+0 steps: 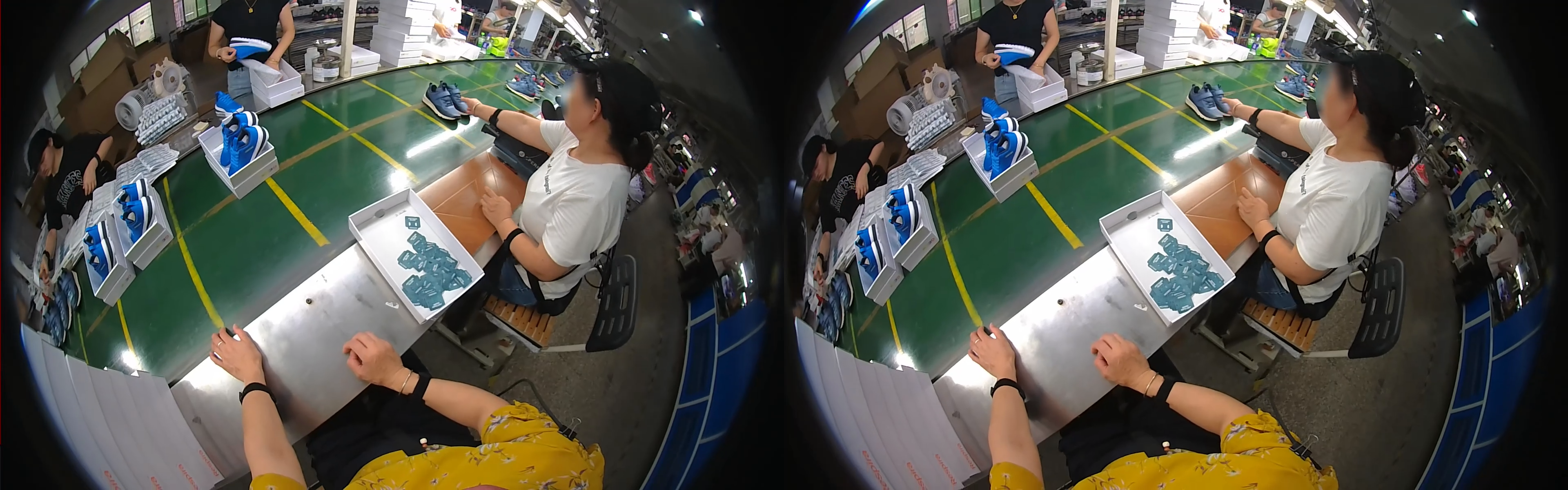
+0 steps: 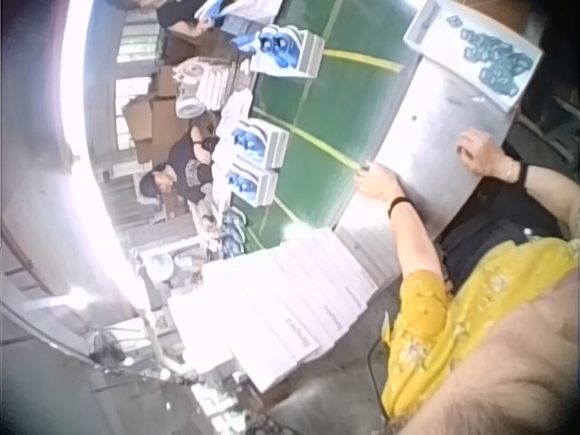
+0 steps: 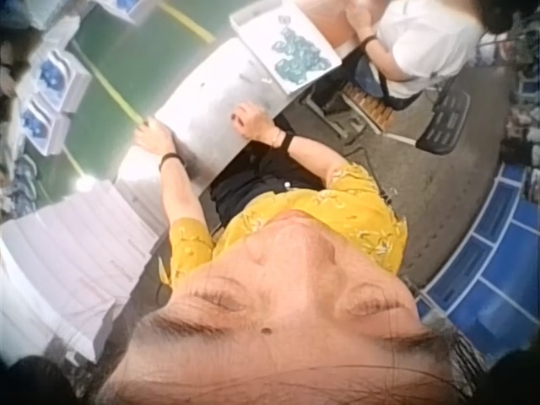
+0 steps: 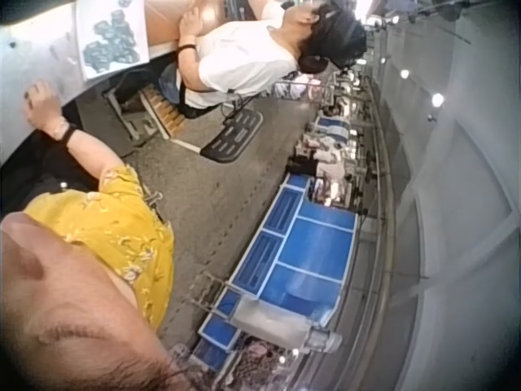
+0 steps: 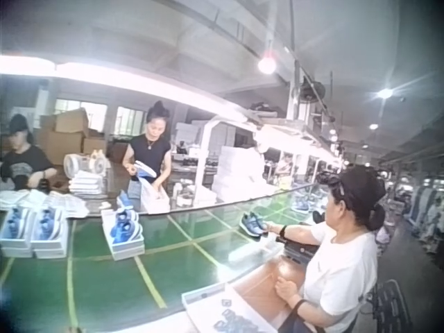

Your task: Attaching tags and checking shoes on a production assembly line.

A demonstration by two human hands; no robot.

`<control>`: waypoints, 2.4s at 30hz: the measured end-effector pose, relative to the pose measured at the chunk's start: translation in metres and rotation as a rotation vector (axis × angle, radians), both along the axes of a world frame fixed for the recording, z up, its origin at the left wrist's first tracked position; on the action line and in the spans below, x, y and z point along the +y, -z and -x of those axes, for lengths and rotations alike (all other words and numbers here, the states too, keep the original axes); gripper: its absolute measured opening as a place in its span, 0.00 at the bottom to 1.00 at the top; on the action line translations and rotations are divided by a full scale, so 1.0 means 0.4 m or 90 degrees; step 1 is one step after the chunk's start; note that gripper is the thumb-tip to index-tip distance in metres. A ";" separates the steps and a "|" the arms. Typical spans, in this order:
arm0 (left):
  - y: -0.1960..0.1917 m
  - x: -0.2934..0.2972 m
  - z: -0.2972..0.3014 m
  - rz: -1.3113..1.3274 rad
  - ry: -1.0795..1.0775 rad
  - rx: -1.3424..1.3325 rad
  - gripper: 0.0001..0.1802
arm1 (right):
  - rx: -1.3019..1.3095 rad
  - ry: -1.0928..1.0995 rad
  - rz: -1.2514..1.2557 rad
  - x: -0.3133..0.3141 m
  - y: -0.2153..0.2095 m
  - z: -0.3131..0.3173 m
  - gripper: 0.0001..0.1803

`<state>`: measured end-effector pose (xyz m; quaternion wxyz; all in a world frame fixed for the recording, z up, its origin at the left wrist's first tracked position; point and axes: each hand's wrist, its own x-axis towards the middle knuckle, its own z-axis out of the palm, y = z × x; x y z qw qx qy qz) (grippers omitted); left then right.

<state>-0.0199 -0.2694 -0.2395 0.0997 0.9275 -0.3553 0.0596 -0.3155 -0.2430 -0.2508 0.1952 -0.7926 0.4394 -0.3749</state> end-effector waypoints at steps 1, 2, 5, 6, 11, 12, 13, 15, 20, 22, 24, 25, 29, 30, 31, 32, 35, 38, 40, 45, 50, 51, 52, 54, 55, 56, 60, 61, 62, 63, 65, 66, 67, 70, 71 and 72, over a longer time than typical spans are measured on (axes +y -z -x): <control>0.002 -0.001 -0.001 -0.001 0.001 -0.002 0.25 | -0.001 -0.003 -0.001 0.000 0.000 0.000 0.06; 0.004 -0.001 -0.001 -0.002 -0.002 -0.003 0.25 | -0.001 -0.003 -0.006 -0.001 -0.001 0.000 0.06; 0.004 -0.004 0.002 0.003 -0.002 -0.009 0.25 | -0.002 -0.004 -0.010 -0.003 0.001 0.002 0.06; 0.002 -0.006 0.004 -0.001 0.000 -0.005 0.24 | -0.003 -0.002 -0.008 -0.005 0.002 0.002 0.06; 0.009 -0.009 0.008 0.018 0.005 -0.020 0.25 | -0.013 0.000 -0.016 -0.011 0.006 0.005 0.06; 0.010 -0.010 0.008 0.019 0.007 -0.023 0.25 | -0.010 0.001 -0.022 -0.012 0.007 0.006 0.06; 0.011 -0.010 0.006 0.019 0.011 -0.027 0.25 | -0.012 -0.001 -0.023 -0.013 0.007 0.006 0.06; 0.010 -0.009 0.006 0.009 0.006 -0.017 0.24 | -0.032 0.006 -0.046 -0.015 0.007 0.006 0.05; 0.030 -0.014 0.007 0.007 0.004 -0.020 0.23 | -0.058 -0.069 -0.210 -0.040 -0.017 0.032 0.04; 0.038 -0.017 0.003 0.008 0.005 -0.017 0.23 | -0.053 -0.152 -0.346 -0.053 -0.045 0.048 0.07; 0.039 -0.016 -0.004 0.011 0.006 -0.012 0.23 | 0.003 -0.242 -0.353 -0.074 -0.091 0.055 0.08; 0.037 -0.021 -0.002 0.011 0.002 -0.012 0.23 | 0.059 -0.321 -0.355 -0.089 -0.115 0.061 0.10; 0.043 -0.025 -0.006 0.008 0.003 -0.007 0.24 | 0.161 -0.458 -0.348 -0.175 -0.201 0.061 0.15; 0.048 -0.025 -0.011 0.006 0.003 -0.010 0.24 | 0.181 -0.465 -0.349 -0.207 -0.220 0.053 0.16; 0.055 -0.027 -0.012 0.003 -0.003 -0.011 0.24 | 0.202 -0.470 -0.350 -0.244 -0.237 0.046 0.17; 0.064 -0.028 -0.013 0.011 0.003 -0.012 0.24 | 0.214 -0.455 -0.346 -0.288 -0.258 0.038 0.17; 0.070 -0.035 -0.012 0.018 0.003 -0.005 0.23 | 0.231 -0.366 -0.221 -0.445 -0.257 0.005 0.17; 0.076 -0.041 -0.006 0.018 0.007 -0.025 0.23 | 0.214 -0.209 -0.041 -0.622 -0.215 -0.040 0.16; 0.079 -0.045 0.000 0.016 0.004 -0.031 0.23 | 0.243 -0.092 0.057 -0.738 -0.167 -0.081 0.17; 0.092 -0.061 0.016 0.021 0.018 -0.037 0.23 | 0.386 0.137 0.042 -0.948 -0.099 -0.129 0.25; 0.099 -0.062 0.019 0.017 0.012 -0.028 0.25 | 0.335 0.214 0.101 -1.096 -0.053 -0.197 0.28; 0.103 -0.068 0.029 0.019 0.007 -0.032 0.25 | 0.337 0.228 0.127 -1.124 -0.044 -0.203 0.28; 0.099 -0.067 0.028 0.012 0.007 -0.020 0.25 | 0.325 0.234 0.125 -1.145 -0.039 -0.224 0.30; 0.094 -0.067 0.028 0.014 0.015 -0.014 0.25 | 0.326 0.256 0.118 -1.194 -0.026 -0.238 0.38; 0.094 -0.072 0.031 0.014 0.006 -0.019 0.25 | 0.328 0.270 0.116 -1.219 -0.016 -0.237 0.40; 0.103 -0.075 0.041 0.015 0.013 -0.014 0.25 | 0.329 0.268 0.086 -1.235 0.002 -0.232 0.43; 0.104 -0.064 0.038 0.005 0.008 -0.020 0.25 | 0.240 0.297 -0.198 -1.250 0.016 -0.258 0.45; 0.101 -0.067 0.047 0.007 0.016 -0.019 0.25 | 0.230 0.313 -0.177 -1.251 0.021 -0.235 0.45; 0.096 -0.070 0.052 0.008 0.015 -0.016 0.25 | 0.196 0.333 -0.161 -1.257 0.036 -0.221 0.41; 0.090 -0.076 0.055 0.010 0.023 -0.025 0.25 | 0.199 0.335 -0.159 -1.266 0.042 -0.213 0.41; 0.096 -0.088 0.065 0.002 0.046 -0.019 0.25 | 0.241 0.302 -0.124 -1.260 0.057 -0.184 0.32; 0.099 -0.100 0.072 0.008 0.051 -0.013 0.25 | 0.314 0.264 -0.084 -1.261 0.061 -0.164 0.23; 0.090 -0.083 0.065 0.002 0.041 -0.017 0.24 | 0.302 0.234 -0.073 -1.212 0.038 -0.202 0.19; 0.080 -0.085 0.068 0.002 0.044 -0.022 0.24 | 0.219 0.102 -0.035 -1.104 -0.022 -0.207 0.23; 0.080 -0.092 0.073 0.010 0.042 -0.025 0.24 | 0.201 0.039 -0.023 -1.059 -0.038 -0.194 0.22; 0.075 -0.091 0.073 -0.003 0.029 -0.013 0.24 | 0.136 -0.059 -0.027 -0.985 -0.067 -0.187 0.21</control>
